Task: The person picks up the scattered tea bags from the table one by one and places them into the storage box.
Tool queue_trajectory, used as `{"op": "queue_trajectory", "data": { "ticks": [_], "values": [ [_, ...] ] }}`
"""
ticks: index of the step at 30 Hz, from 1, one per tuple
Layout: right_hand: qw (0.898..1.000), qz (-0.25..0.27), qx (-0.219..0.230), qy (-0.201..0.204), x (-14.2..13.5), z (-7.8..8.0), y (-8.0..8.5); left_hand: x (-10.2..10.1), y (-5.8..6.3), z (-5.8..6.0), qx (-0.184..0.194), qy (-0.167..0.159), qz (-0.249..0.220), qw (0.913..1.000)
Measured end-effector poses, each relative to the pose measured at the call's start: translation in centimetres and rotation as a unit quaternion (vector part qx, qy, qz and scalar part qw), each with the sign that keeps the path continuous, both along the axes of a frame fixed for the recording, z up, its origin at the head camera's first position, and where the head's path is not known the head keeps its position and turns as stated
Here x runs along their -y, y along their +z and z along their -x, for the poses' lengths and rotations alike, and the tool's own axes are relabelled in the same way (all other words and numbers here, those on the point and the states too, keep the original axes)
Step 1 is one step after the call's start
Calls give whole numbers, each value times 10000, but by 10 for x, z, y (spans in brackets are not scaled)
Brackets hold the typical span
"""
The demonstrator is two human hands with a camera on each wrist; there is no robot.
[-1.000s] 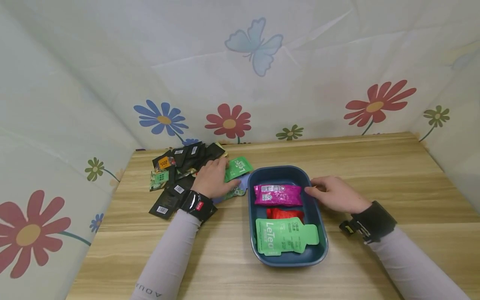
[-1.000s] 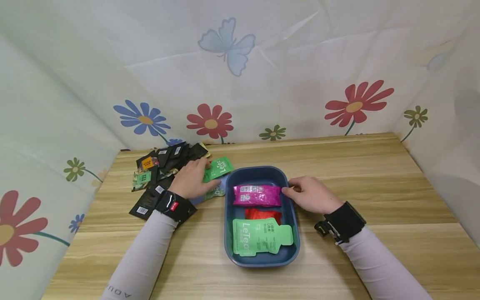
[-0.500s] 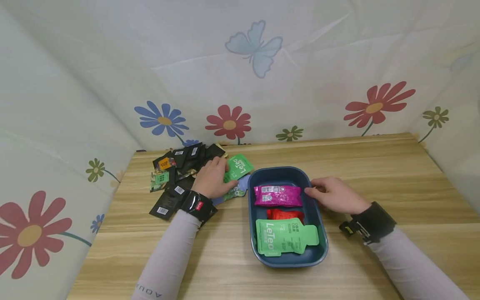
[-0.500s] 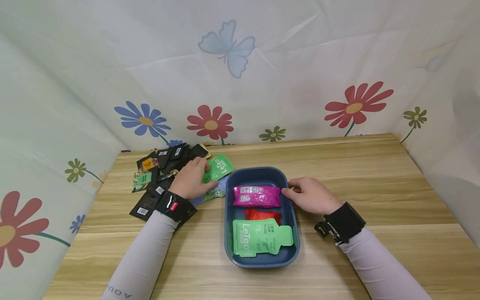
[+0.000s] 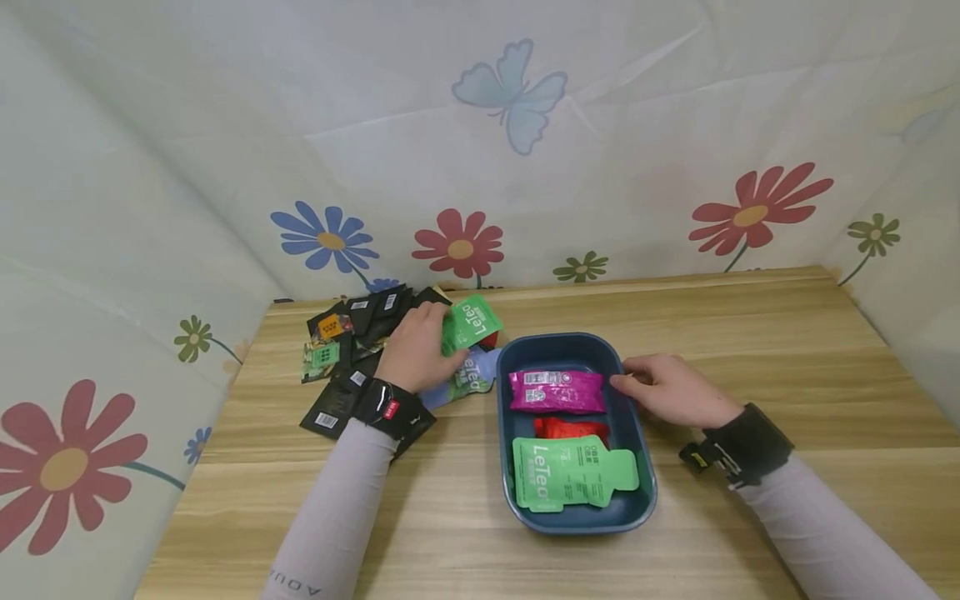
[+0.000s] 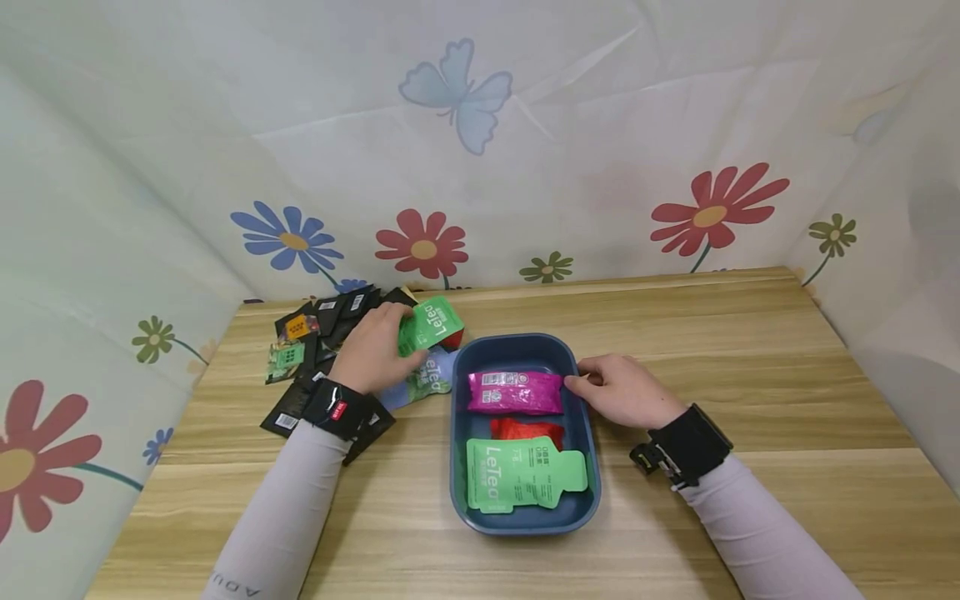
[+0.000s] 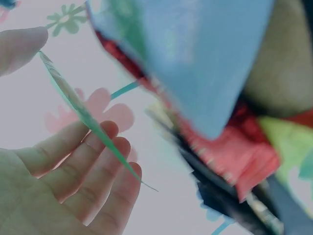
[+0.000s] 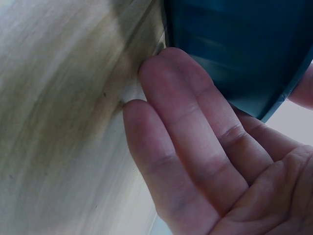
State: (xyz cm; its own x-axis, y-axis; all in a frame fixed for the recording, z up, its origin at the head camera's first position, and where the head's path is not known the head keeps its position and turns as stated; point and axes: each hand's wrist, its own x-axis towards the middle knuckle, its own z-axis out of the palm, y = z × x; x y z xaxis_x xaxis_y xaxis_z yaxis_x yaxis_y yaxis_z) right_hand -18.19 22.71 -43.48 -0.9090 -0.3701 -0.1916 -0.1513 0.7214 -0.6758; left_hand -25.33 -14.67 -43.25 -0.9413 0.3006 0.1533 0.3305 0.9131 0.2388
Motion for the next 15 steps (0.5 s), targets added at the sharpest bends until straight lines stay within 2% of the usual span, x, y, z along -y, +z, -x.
{"op": "queue_trajectory", "data": {
  "ticks": [6, 15],
  "values": [
    [10000, -8, -44, 29, 0, 0, 0, -3, 27, -14, -145, -149, -174, 9996],
    [9999, -105, -86, 21, 0, 1, -1, -23, 55, -44, -514, -854, -323, 9945]
  ]
}}
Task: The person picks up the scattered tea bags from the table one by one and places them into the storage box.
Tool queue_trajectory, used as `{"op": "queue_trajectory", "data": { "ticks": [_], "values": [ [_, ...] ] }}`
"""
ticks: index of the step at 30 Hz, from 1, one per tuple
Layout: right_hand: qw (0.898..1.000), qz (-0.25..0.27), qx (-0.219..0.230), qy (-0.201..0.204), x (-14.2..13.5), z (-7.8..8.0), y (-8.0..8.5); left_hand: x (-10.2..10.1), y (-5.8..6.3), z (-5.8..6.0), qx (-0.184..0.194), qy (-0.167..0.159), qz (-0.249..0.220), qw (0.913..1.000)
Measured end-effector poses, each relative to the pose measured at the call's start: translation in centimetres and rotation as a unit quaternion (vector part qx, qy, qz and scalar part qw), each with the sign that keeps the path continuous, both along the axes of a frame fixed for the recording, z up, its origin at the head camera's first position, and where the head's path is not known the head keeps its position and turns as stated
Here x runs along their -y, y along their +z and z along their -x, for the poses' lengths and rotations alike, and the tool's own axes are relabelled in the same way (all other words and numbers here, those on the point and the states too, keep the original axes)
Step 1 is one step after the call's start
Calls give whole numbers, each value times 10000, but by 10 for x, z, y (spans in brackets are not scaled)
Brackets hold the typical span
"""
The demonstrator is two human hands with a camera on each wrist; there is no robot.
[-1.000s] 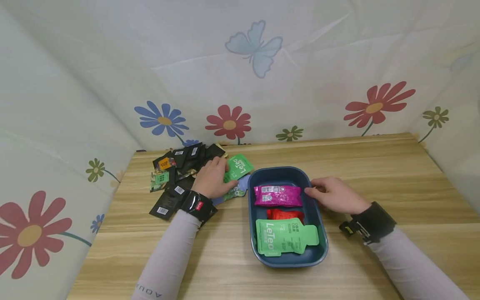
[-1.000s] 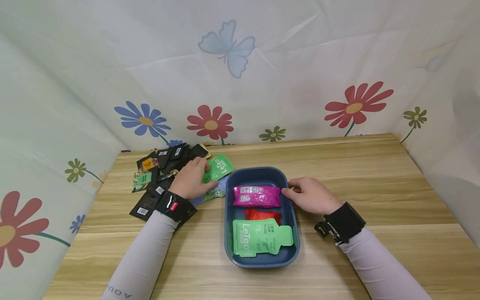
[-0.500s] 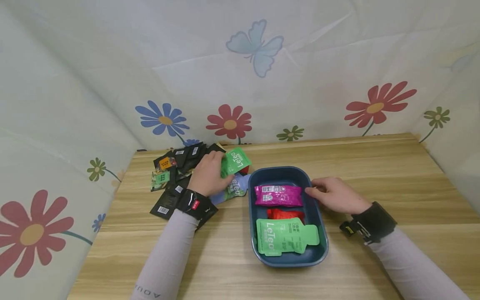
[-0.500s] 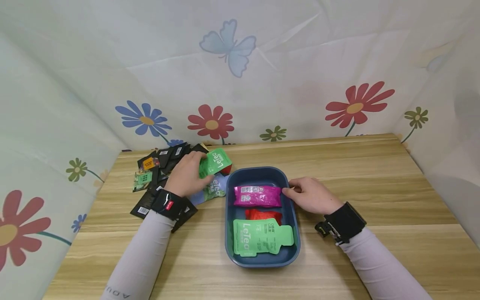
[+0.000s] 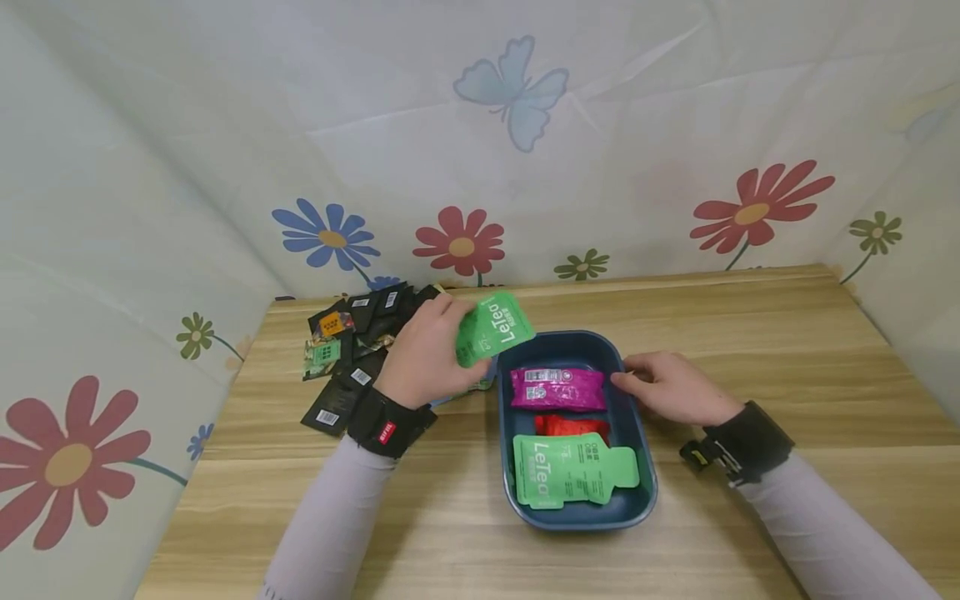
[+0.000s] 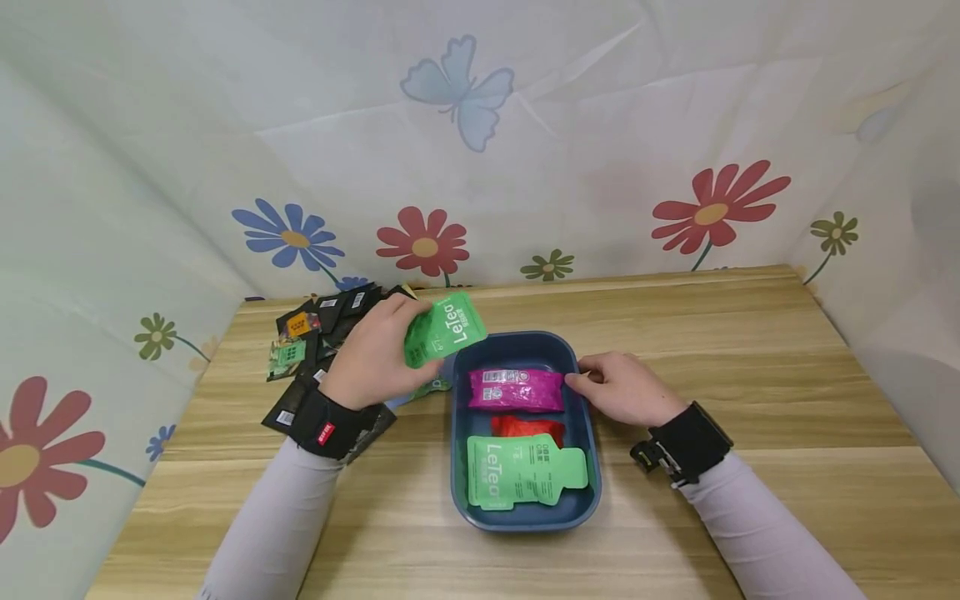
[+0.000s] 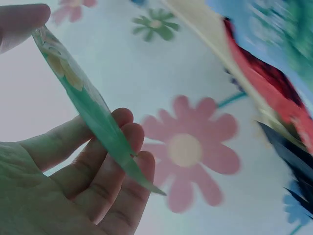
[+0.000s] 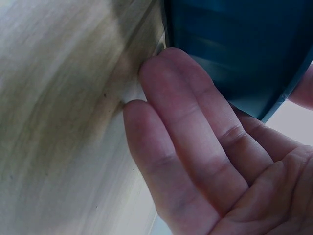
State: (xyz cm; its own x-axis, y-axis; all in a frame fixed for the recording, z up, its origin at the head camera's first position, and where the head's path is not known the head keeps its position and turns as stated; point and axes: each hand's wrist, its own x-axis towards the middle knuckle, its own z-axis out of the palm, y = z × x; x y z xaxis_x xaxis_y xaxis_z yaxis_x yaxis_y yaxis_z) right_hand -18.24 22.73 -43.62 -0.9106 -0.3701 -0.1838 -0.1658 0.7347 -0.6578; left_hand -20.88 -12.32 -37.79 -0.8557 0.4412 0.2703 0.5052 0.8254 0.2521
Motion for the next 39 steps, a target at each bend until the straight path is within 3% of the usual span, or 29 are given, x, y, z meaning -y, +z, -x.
{"op": "queue_trajectory", "data": {
  "ticks": [7, 18, 22, 28, 35, 39],
  "values": [
    [10000, -14, 51, 3, -1, 1, -1, -26, 13, -31, -268, -769, -23, 9967],
    [9999, -21, -159, -54, 1, -1, 0, -56, 15, -72, -363, -1797, -34, 9830],
    [9993, -79, -371, -65, 0, -3, -1, -60, 17, -81, -299, -1934, 60, 9806],
    [9997, 22, -237, 0, 0, -2, -1, -63, 18, -87, -199, -2058, 173, 9782],
    [9999, 18, -155, 41, 0, -2, 0, -60, 13, -92, 404, -2105, 484, 9756],
    [9998, 25, -190, 61, 1, -2, 0, -57, 12, -91, 479, -1973, 588, 9774]
  ]
}}
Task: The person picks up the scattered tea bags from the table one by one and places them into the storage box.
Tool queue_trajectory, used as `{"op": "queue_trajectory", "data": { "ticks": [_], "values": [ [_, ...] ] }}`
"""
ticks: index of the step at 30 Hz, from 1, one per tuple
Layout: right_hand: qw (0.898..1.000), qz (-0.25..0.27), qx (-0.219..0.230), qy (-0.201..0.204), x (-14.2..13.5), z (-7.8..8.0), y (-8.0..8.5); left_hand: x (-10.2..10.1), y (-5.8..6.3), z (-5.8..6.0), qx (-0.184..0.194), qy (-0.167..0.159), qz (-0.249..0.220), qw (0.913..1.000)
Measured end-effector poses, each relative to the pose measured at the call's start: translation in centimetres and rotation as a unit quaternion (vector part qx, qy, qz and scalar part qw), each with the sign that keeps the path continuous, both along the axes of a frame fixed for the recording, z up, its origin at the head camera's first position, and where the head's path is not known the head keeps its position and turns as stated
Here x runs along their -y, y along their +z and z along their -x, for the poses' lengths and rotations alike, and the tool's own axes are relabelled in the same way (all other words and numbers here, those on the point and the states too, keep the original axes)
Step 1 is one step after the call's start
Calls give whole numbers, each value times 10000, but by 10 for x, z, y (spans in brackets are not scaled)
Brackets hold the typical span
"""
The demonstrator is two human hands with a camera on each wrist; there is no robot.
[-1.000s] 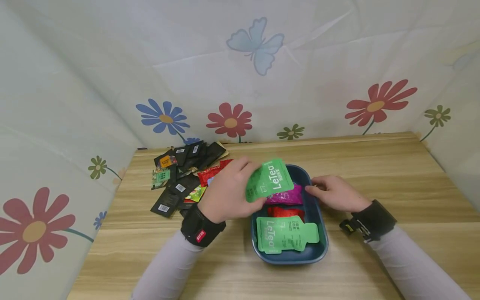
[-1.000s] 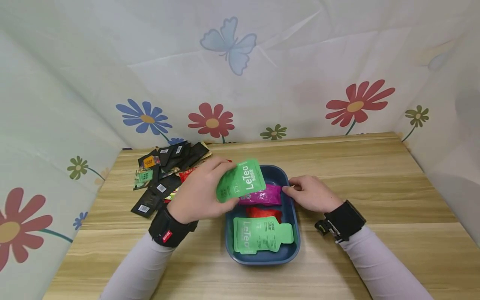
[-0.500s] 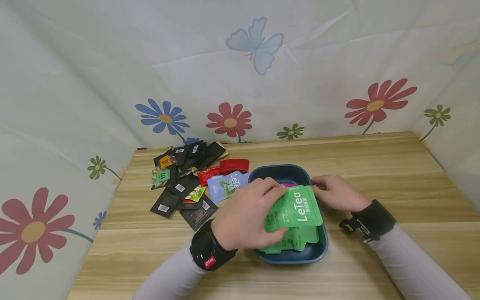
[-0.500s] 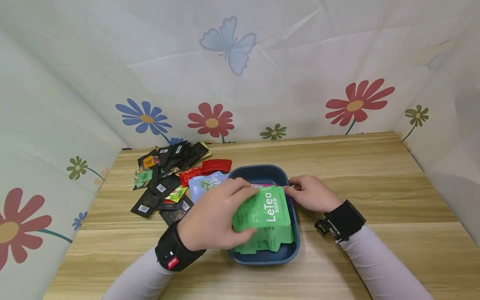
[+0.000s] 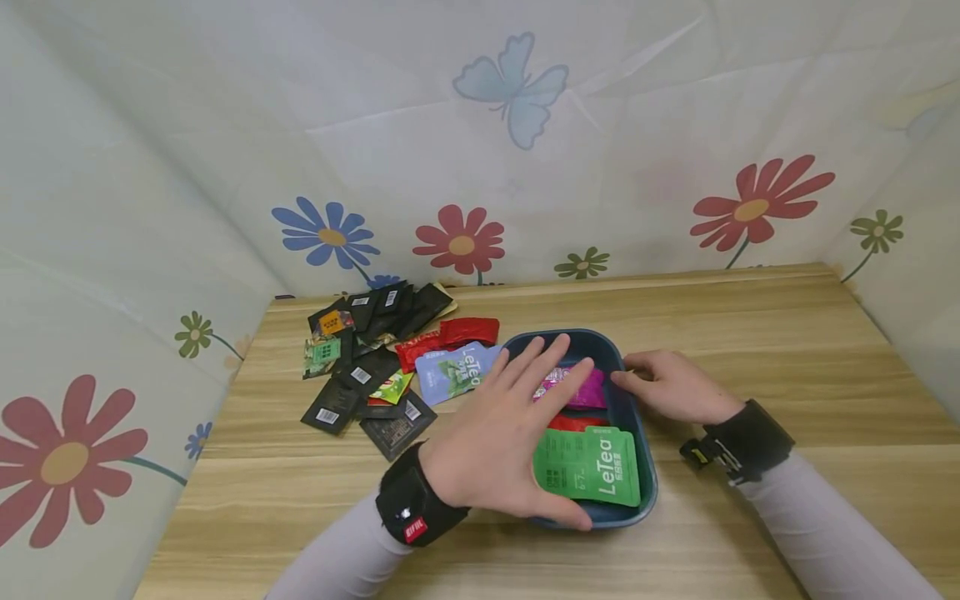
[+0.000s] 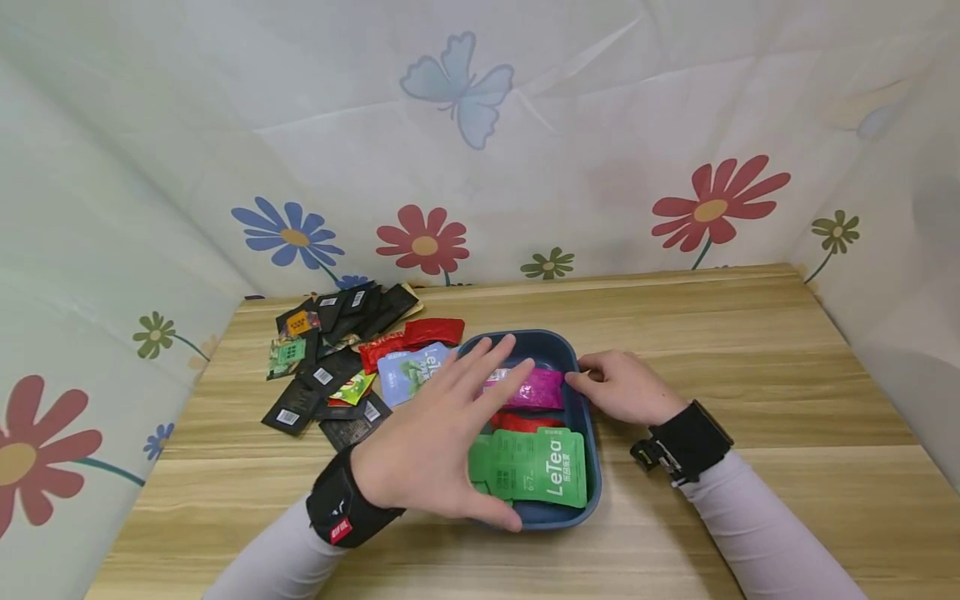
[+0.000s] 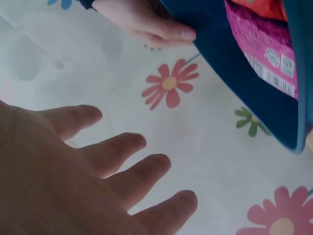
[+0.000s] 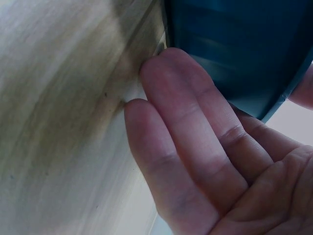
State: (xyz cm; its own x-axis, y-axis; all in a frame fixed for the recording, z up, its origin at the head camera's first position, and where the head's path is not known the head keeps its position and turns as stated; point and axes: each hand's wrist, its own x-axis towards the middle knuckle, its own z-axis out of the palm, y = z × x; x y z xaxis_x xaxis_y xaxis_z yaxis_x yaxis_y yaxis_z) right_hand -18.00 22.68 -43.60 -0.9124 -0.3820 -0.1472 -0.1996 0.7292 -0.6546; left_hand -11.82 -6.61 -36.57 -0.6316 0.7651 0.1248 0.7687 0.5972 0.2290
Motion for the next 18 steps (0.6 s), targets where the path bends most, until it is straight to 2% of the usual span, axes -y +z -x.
{"op": "queue_trajectory", "data": {
  "ticks": [4, 7, 13, 18],
  "values": [
    [10000, -33, -10, -23, 0, 0, 0, 6, 3, 6, 27, 118, 38, 9999],
    [10000, -35, 18, -31, 0, 0, 0, 14, 5, 15, 60, 302, 24, 9995],
    [10000, -76, -30, -23, 1, 0, -1, 38, 5, 42, -257, 1131, 134, 9932],
    [10000, -68, -10, -36, 1, 0, -1, 59, 3, 62, -145, 1784, 367, 9832]
  ]
}}
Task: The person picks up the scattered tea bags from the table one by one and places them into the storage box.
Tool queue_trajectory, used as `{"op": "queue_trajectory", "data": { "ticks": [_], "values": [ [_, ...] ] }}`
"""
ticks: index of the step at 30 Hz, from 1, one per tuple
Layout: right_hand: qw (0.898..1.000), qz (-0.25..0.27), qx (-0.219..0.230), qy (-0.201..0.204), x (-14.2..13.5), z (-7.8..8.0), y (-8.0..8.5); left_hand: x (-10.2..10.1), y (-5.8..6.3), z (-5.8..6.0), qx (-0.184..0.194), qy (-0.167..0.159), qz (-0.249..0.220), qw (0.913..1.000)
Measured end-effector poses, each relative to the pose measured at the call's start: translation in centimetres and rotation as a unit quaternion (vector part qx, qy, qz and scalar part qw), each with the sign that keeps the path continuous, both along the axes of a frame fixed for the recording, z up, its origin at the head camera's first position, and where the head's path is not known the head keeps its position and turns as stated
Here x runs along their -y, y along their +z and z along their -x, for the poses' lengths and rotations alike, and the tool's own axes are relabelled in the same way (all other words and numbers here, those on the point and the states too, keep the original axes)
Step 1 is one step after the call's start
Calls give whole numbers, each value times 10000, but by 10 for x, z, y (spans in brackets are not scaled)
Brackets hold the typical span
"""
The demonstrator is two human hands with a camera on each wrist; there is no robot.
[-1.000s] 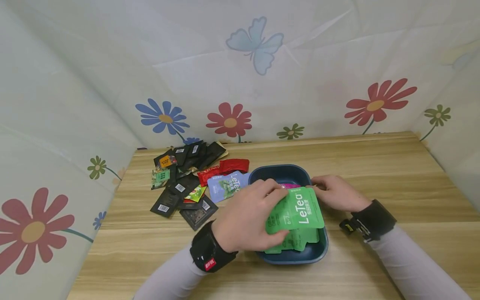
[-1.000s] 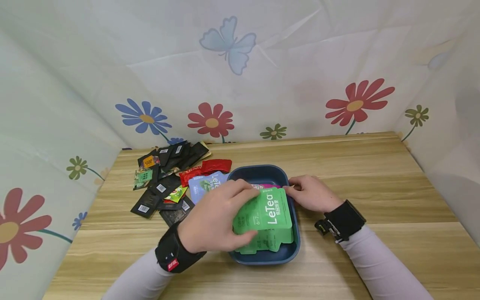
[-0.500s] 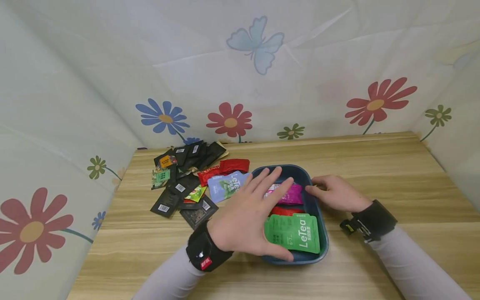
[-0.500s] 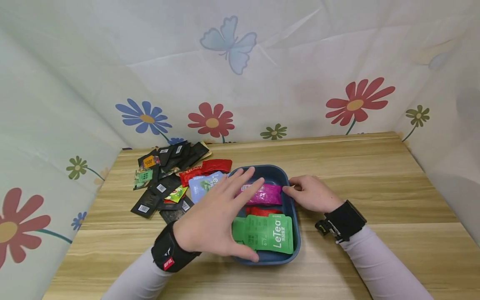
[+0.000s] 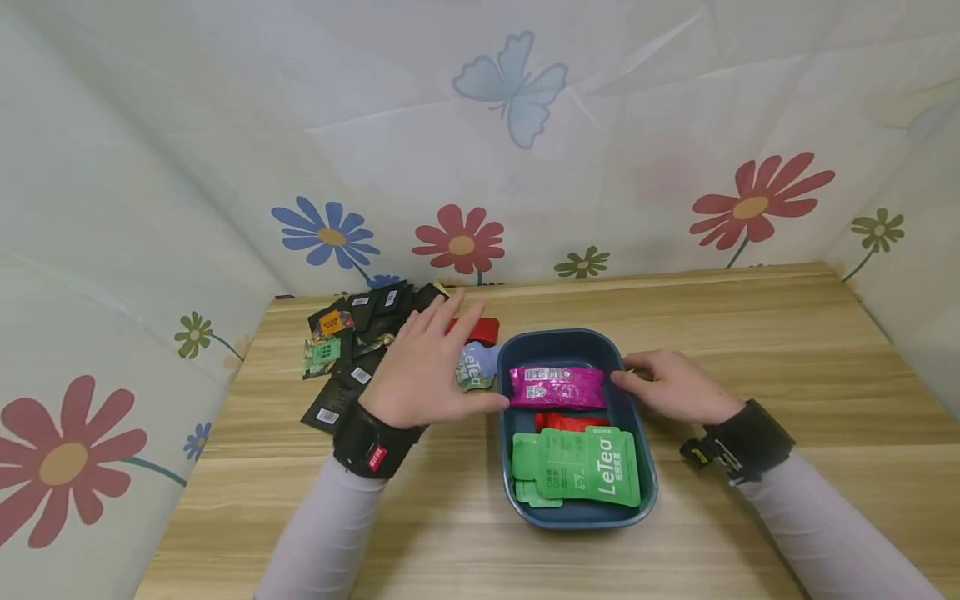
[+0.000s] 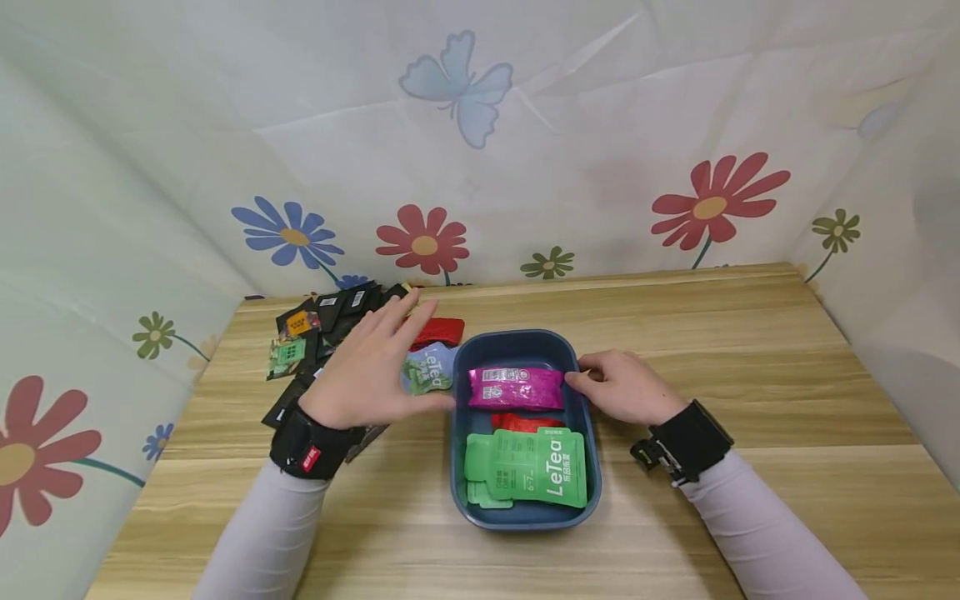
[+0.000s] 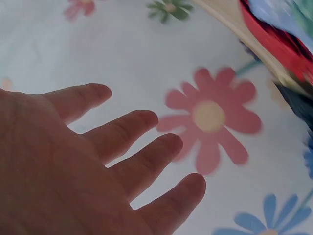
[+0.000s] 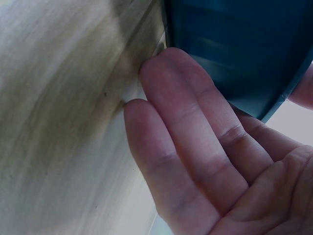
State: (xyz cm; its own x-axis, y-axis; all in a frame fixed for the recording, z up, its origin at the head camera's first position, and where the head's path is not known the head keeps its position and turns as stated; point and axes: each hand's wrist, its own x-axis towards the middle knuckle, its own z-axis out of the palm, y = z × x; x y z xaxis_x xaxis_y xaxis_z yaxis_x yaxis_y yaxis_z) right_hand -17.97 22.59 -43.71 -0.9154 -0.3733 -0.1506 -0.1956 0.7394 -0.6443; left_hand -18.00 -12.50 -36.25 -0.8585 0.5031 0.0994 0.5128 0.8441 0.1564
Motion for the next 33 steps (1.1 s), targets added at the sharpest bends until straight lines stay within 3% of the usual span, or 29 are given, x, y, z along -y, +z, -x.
{"op": "queue_trajectory", "data": {
  "ticks": [7, 17, 23, 33],
  "values": [
    [10000, -30, -21, 12, 0, -1, -1, 11, -10, 14, 210, 378, 183, 9989],
    [10000, -38, 26, -3, 1, -1, -1, 10, -39, 28, 440, 638, 715, 9944],
    [10000, -6, 71, 2, 1, -2, 0, 9, -56, 34, 453, 614, 949, 9926],
    [10000, -27, 28, -13, 2, -2, 2, 7, -71, 43, 186, 506, 985, 9937]
  ]
}}
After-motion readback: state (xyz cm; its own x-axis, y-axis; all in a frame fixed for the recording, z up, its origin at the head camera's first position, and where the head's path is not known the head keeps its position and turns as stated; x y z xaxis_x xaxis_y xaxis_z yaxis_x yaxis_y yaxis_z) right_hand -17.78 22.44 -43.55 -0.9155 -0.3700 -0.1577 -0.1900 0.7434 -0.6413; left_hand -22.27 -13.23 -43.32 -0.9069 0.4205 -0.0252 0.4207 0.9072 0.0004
